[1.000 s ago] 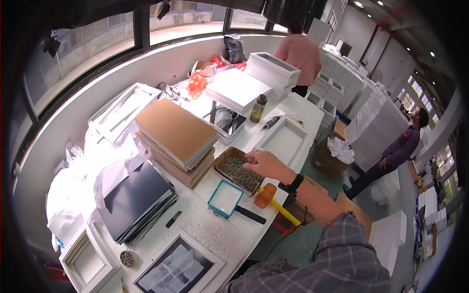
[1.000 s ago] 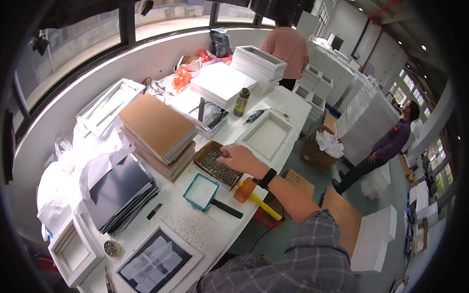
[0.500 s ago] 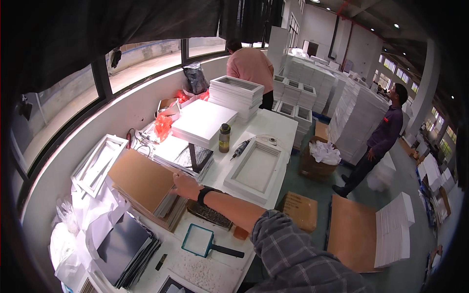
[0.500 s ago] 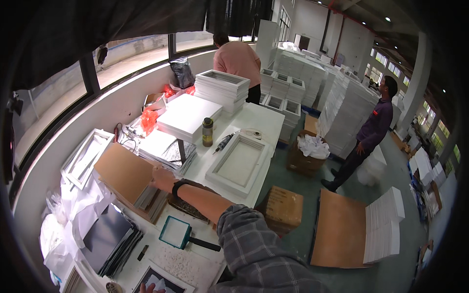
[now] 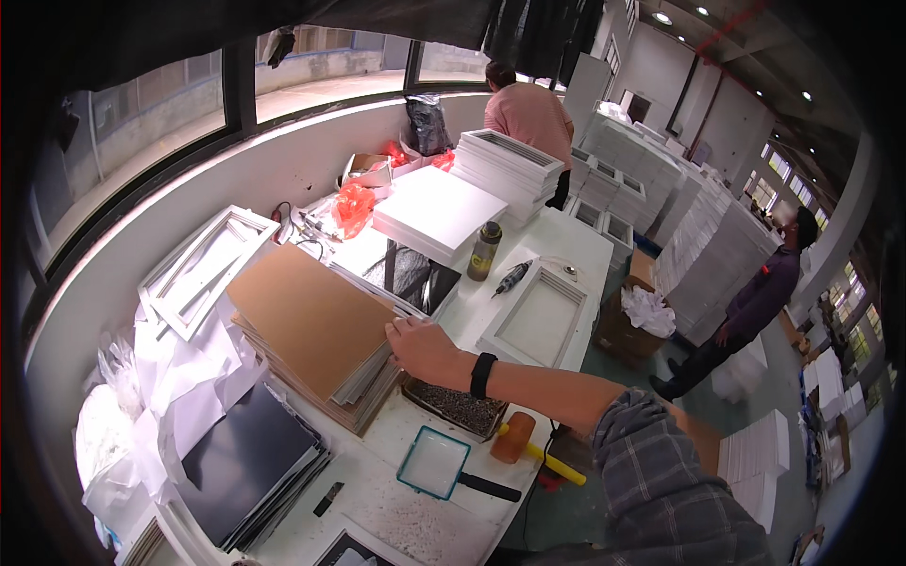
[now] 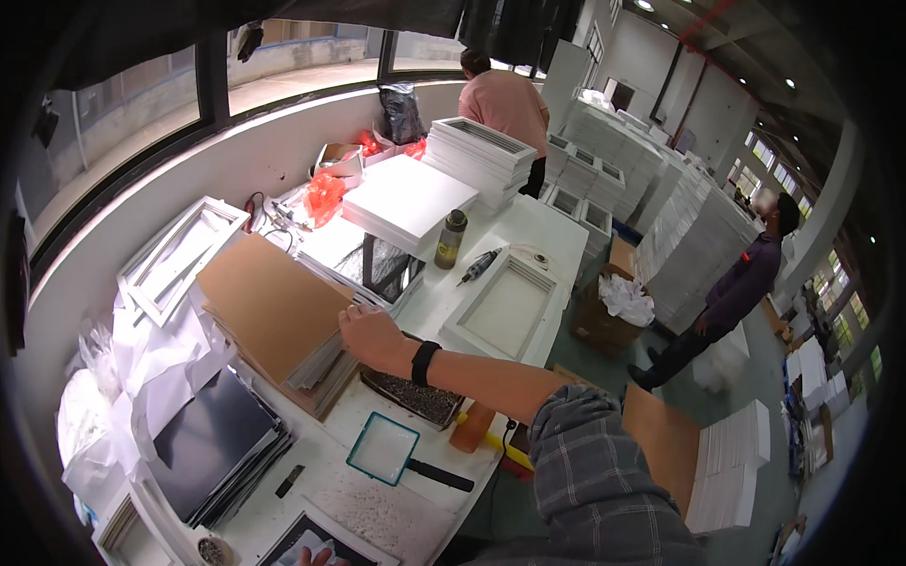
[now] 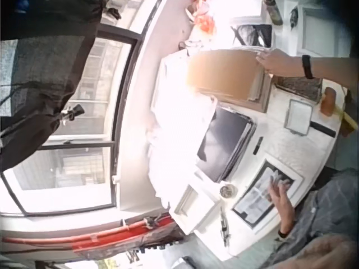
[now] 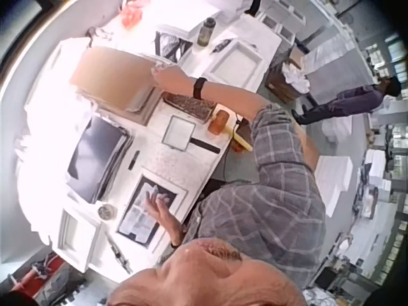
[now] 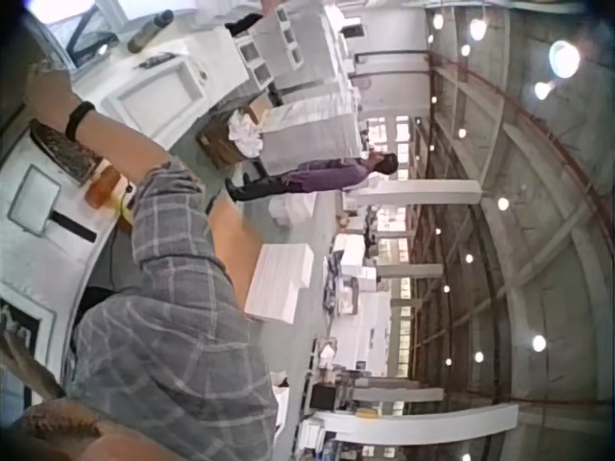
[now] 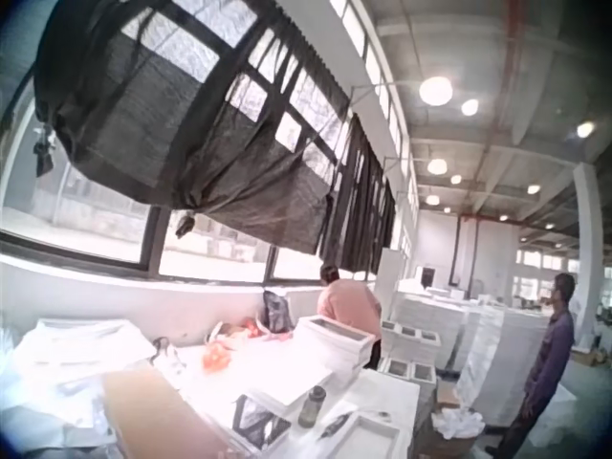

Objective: The person cleans a glass pane with a brush and then secures it to a white window frame using a pneumatic screwdriver. The person repeatedly picks up screws and drives them into the frame to fasten the components together.

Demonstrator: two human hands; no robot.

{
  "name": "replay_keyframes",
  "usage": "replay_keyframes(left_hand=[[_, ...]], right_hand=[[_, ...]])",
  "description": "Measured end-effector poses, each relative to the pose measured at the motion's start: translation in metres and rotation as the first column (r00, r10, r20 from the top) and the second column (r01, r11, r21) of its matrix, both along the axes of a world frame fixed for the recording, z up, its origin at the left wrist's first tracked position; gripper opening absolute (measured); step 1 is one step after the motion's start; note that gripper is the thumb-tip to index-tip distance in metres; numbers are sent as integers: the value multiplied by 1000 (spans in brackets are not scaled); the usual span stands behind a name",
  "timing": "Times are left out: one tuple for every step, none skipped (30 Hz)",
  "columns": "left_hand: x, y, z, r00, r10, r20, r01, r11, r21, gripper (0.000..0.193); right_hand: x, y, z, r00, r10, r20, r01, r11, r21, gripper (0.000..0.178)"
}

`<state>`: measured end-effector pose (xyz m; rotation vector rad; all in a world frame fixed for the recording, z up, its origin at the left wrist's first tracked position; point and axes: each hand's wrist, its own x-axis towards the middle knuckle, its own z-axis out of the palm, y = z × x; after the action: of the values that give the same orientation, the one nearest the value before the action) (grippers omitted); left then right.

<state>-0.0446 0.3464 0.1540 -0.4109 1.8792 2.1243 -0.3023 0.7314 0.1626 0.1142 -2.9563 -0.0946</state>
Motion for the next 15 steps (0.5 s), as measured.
replay_keyframes(left_hand=[[-4, -2, -2, 1000, 4, 5, -4, 1000, 8, 55], [-8, -3, -3, 1000, 7, 13, -7, 1000, 14, 55], [-12, -3, -5, 1000, 8, 20, -8, 1000, 26, 54], [-15, -7, -11, 1000, -9, 30, 8, 1000, 24, 54], [-18, -9, -12, 999, -24, 23, 23, 999, 29, 53], [-21, -11, -13, 999, -38, 16, 37, 999, 35, 53], [-23, -12, -14, 999, -52, 10, 51, 998, 41, 53], [-24, -12, -15, 998, -62, 16, 62, 997, 45, 53], [-25, -15, -15, 998, -61, 18, 61, 997, 45, 52], [-26, -16, -14, 998, -60, 21, 59, 997, 45, 52], [-26, -18, -13, 998, -59, 17, 58, 998, 36, 52], [-26, -20, -11, 998, -56, 14, 55, 998, 28, 51], [-25, -22, -10, 999, -51, 11, 50, 999, 21, 51], [-26, -26, -15, 998, -56, 11, 56, 998, 34, 51], [-23, -30, -21, 999, -45, 16, 44, 998, 36, 50]], right_hand=[[-2, -3, 7, 1000, 16, -1, -16, 999, 32, 63], [-3, -6, 13, 999, 32, 2, -32, 998, 62, 62], [-5, -7, 20, 999, 45, 4, -45, 994, 97, 61], [-7, -8, 24, 998, 70, -6, -69, 992, 106, 61], [-10, -10, 28, 995, 95, -19, -92, 989, 113, 61], [-13, -12, 29, 992, 121, -32, -116, 986, 120, 61], [-18, -8, 20, 978, 193, -73, -183, 975, 128, 61], [-22, 3, 10, 959, 258, -116, -240, 960, 144, 62], [-28, 4, 6, 930, 331, -160, -306, 939, 159, 62], [-30, 5, 1, 933, 331, -145, -309, 939, 151, 60], [-30, 2, 0, 933, 336, -129, -318, 938, 139, 59], [-30, 0, -1, 933, 342, -111, -328, 936, 128, 57], [-31, 2, 1, 929, 352, -117, -326, 925, 195, 55], [-30, 5, 1, 924, 361, -122, -323, 912, 253, 52], [-31, 2, -2, 914, 384, -128, -334, 895, 297, 50]])
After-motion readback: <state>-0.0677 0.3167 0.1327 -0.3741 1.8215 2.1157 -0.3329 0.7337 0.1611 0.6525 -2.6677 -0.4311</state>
